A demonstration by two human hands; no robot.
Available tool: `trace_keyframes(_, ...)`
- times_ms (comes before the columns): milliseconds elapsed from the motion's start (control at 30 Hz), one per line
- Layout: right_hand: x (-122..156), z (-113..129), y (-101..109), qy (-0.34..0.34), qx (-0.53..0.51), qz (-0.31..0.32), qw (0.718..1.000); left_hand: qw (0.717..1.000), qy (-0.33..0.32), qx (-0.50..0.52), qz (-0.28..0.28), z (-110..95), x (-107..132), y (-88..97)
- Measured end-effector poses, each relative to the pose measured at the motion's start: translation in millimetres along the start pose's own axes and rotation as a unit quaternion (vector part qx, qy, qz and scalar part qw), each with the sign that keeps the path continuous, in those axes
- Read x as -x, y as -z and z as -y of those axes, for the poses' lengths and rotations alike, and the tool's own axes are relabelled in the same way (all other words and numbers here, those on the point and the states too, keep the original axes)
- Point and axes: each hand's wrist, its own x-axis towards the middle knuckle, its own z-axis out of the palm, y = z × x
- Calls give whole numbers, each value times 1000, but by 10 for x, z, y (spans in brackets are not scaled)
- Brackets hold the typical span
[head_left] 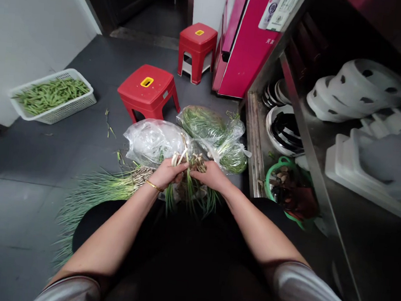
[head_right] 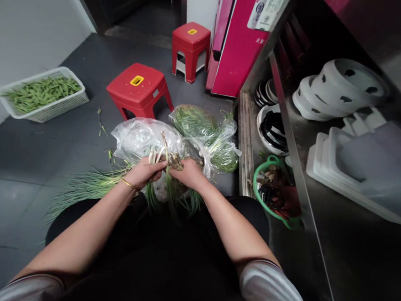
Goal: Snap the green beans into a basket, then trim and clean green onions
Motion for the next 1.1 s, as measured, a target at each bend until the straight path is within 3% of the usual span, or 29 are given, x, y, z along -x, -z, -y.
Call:
trace_keyframes(133,-8,13,35,-39,-67,-3,997,1000,-20,17,2,-4,-24,-25)
trace_keyframes(267,9,32,94,-39,-161,56,985,998,-25,51,-11,2,-35,5)
trace_keyframes(333,17,34,128,-36,-192,53,979,997,-22,69,-8,7,-34,29)
trace_keyframes(433,17,29,134,-33,-187,9,982,997,-25,68,-3,24,-28,56)
trace_keyframes(600,-15,9,-4,-52,-157,22,986,998,-42,49,-13,64,-20,70)
trace_keyframes(833,-35,-22,-99,-30,-129,-28,991,998,-57,-3,-11,2,20,46)
trace_keyframes(1100,-7,36,-47,-72,-160,30,984,997,-59,15,-43,42,-20,46)
